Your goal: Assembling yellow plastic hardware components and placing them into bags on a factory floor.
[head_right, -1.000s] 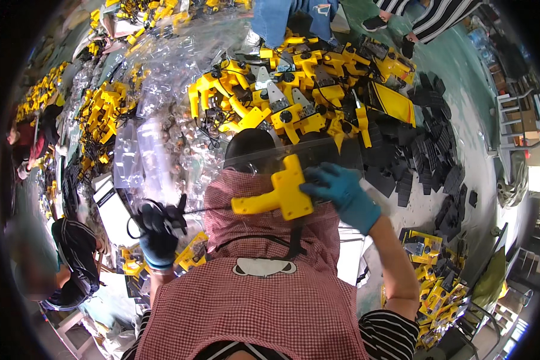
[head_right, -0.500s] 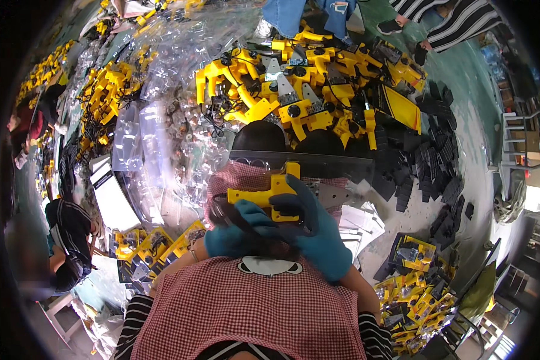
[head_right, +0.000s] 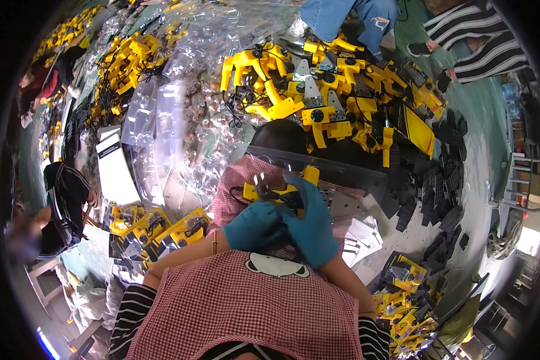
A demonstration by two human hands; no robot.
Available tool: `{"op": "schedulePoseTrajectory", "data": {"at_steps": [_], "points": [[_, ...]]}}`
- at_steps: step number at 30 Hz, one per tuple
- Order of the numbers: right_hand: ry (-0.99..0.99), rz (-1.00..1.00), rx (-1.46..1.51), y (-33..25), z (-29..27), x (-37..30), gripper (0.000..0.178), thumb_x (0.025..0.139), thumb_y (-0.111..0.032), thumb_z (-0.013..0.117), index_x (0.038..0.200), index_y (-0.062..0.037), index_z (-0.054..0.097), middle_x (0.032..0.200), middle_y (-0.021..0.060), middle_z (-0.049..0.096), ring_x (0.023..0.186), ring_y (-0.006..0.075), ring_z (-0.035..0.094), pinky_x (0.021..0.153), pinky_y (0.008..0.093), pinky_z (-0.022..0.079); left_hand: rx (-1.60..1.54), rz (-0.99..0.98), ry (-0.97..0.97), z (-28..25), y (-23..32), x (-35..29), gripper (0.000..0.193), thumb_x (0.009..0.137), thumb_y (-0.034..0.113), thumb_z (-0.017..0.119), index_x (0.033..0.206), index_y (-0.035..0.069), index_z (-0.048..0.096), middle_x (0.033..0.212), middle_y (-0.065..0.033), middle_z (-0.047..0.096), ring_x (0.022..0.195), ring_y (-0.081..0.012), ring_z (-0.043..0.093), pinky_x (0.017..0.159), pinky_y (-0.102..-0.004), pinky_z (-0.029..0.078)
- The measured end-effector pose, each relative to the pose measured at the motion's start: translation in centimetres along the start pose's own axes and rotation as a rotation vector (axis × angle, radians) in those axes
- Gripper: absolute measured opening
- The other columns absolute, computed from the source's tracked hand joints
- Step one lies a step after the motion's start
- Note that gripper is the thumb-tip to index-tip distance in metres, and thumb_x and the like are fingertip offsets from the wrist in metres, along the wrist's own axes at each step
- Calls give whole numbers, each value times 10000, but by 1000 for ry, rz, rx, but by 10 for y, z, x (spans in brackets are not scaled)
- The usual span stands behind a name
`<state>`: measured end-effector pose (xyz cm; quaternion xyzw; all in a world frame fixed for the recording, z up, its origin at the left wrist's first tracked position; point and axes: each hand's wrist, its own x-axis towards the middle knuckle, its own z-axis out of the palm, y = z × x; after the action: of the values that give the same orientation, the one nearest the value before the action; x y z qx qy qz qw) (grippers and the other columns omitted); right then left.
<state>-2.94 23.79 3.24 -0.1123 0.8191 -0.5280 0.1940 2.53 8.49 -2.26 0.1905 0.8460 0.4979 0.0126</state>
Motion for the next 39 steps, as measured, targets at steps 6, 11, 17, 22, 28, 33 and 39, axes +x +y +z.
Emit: {"op": "schedulePoseTrajectory", "data": {"at_steps": [6,11,17,22,28,33,39], "points": [[-121,-242,-324,33,-5,21,334,818,-36,630,1136,-137,647,1119,118,609,1019,321,607,886,395,493,396,134,18,-67,10,-23,578,755,266,747,1266,85,547,1153,-125,595,1089,-337,549,937,-465,436],[-387,-303,-367,22,-1,54,252,845,-53,598,1086,-97,654,1075,109,614,984,313,604,859,405,484,247,-263,375,-48,-30,-49,707,746,371,773,1343,92,514,1368,-193,456,1258,-380,446,1035,-465,382],[-372,-672,-1051,7,2,73,213,855,-160,616,1058,-124,667,975,71,601,945,232,552,821,370,445,-112,-319,270,-54,-30,-29,660,787,418,742,1320,90,535,1350,-203,473,1246,-375,471,1035,-420,400],[-242,-592,-738,-7,-3,41,415,798,-267,679,1162,-83,602,1097,77,594,1003,256,549,862,387,439,22,-417,287,-47,-43,-29,492,752,269,780,1171,81,604,1242,-183,531,1136,-328,533,941,-399,457],[-353,-592,-745,22,12,40,577,732,-290,717,1235,-52,564,1233,107,581,1060,280,562,903,415,440,281,-291,420,-49,-30,-3,510,725,253,787,1189,122,624,1318,-213,485,1130,-405,513,940,-466,440],[-300,-600,-802,32,13,37,548,755,-323,670,1224,-57,575,1246,103,586,1054,281,572,885,427,445,132,-334,327,-42,-48,-8,401,745,251,772,1106,117,662,1315,-211,492,1150,-378,516,969,-450,420],[-312,-492,-881,35,12,27,515,798,-291,620,1254,-56,578,1281,104,582,1032,282,583,881,418,438,-505,-622,885,-55,-195,-48,192,918,79,561,1081,-2,622,1134,-123,605,1051,-225,585,929,-327,454]]}}
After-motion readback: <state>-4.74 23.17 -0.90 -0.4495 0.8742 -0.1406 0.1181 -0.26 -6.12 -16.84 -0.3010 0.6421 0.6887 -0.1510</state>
